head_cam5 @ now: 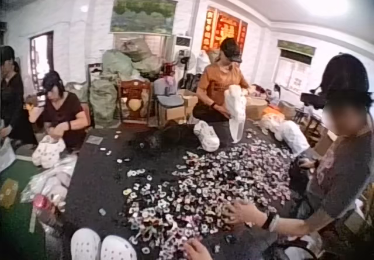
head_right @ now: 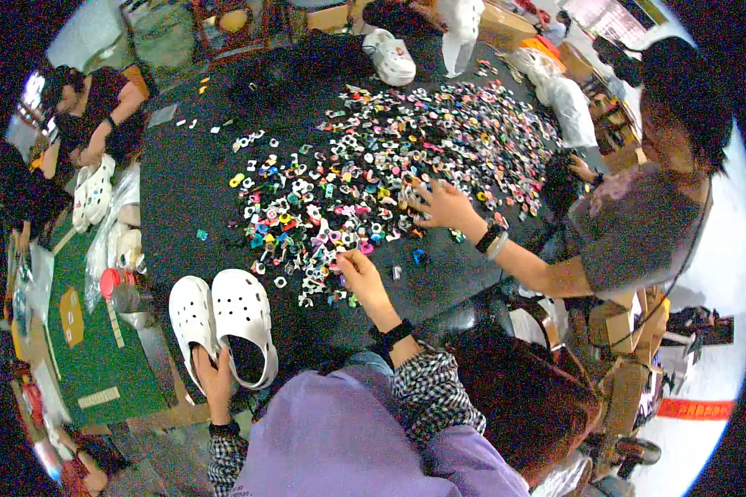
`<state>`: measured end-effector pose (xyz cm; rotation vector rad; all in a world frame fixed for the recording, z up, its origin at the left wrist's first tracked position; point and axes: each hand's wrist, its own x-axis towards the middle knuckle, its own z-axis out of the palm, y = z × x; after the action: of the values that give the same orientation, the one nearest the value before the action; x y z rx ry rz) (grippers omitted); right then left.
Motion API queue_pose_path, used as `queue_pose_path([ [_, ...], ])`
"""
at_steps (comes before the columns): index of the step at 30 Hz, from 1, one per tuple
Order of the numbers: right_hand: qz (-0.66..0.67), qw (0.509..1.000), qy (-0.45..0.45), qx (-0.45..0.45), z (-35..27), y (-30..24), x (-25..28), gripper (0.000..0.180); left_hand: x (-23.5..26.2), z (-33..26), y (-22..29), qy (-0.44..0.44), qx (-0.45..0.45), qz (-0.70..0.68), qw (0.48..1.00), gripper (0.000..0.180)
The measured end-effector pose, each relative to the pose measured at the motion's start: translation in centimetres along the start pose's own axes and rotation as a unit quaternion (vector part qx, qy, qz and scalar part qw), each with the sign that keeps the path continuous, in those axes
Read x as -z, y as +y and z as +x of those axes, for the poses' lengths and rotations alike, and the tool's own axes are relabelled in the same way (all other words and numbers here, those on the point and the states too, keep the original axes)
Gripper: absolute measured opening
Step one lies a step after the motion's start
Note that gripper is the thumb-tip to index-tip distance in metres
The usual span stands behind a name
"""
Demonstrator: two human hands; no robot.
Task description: Decorating foam clogs with various charms.
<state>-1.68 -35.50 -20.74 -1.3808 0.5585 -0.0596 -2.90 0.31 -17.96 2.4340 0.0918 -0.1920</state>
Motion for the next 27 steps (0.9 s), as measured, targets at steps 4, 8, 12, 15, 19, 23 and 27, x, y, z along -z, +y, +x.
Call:
queue_pose_path([
  [4,0.029,0.998,0.029,-0.039,-3.0,-0.7,-2.8,0.017,2.0,0.5,0.9,-0.098,-0.030,0.050,0.993,0.060],
  [8,0.067,0.996,0.046,-0.025,-5.4,1.0,-3.9,0.017,5.4,0.6,2.1,-0.155,-0.134,0.084,0.975,0.050],
  [12,0.003,0.999,0.038,-0.033,-7.6,0.8,-4.7,0.018,8.6,0.6,4.4,-0.158,-0.136,0.094,0.974,0.025],
  [15,0.028,0.999,0.017,-0.025,-8.2,1.5,-4.6,0.018,9.2,0.2,5.4,-0.125,-0.134,0.049,0.982,0.014],
  [19,-0.079,0.996,-0.024,0.019,-7.5,0.7,-3.7,0.019,7.5,-0.3,8.8,-0.130,-0.098,-0.045,0.986,0.016],
  [23,-0.138,0.977,-0.119,0.108,-6.8,-2.2,-3.5,0.019,3.2,-1.6,12.4,-0.131,-0.067,-0.165,0.975,0.036],
  [27,-0.159,0.964,-0.178,0.120,-6.4,-4.0,-2.1,0.018,-1.3,-1.8,16.8,-0.127,-0.146,-0.166,0.967,0.041],
])
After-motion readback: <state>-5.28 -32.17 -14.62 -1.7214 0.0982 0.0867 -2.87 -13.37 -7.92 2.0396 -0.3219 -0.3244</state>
